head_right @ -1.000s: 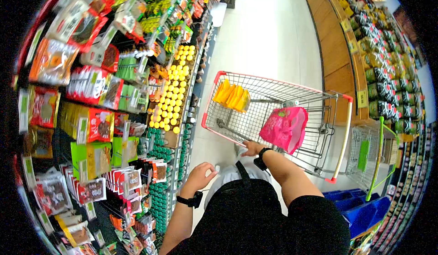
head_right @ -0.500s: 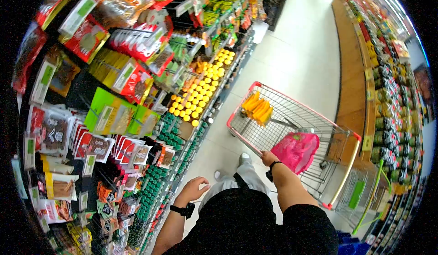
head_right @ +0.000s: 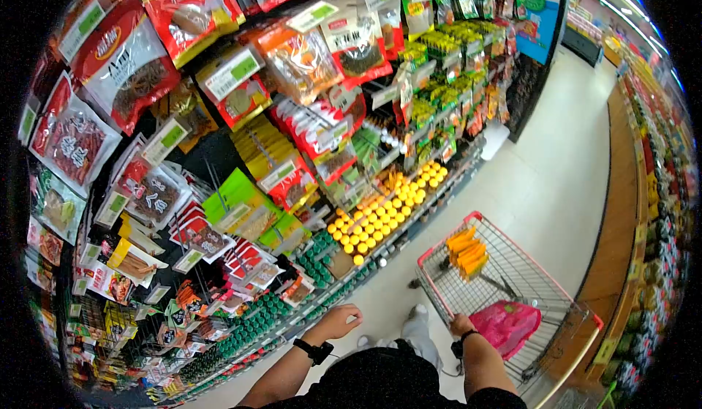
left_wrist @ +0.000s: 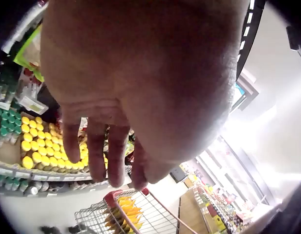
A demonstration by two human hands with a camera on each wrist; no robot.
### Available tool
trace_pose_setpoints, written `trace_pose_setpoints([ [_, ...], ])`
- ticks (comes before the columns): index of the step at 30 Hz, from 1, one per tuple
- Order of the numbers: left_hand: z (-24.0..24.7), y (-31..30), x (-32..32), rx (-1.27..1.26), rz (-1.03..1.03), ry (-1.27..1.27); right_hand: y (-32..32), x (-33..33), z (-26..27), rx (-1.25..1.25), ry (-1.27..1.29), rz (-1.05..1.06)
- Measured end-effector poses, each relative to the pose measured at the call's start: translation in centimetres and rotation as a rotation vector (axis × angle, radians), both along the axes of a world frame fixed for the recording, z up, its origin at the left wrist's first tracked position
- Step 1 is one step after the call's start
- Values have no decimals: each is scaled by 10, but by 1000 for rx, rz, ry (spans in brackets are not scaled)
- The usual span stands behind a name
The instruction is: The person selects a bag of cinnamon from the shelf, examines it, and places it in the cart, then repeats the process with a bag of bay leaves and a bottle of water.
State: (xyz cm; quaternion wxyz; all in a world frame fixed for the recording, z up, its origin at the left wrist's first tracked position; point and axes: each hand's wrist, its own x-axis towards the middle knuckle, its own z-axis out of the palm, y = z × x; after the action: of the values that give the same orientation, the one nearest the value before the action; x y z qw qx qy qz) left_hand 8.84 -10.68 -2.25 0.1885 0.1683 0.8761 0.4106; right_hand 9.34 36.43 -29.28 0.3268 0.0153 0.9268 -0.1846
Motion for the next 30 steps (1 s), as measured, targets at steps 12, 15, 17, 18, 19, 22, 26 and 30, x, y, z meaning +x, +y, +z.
trace_pose_setpoints([
  [12,82,66,-106,88,206,188,89,-118,48,-128,74,-208],
  [15,112,69,-119,84,255,208,113,-143,45,-112,121,-208],
  [17,128,62,-126,112,333,248,130,-155,23,-108,161,-128],
  [18,136,59,-129,138,399,275,135,-161,27,-118,155,-135],
  [19,145,56,-133,165,464,304,141,-168,27,-126,150,-143],
  [22,177,44,-140,199,597,325,154,-182,19,-132,211,-153],
  [26,206,38,-154,480,652,285,161,-194,41,-156,17,-240],
  [30,214,55,-178,938,631,193,170,-200,16,-110,27,-184],
])
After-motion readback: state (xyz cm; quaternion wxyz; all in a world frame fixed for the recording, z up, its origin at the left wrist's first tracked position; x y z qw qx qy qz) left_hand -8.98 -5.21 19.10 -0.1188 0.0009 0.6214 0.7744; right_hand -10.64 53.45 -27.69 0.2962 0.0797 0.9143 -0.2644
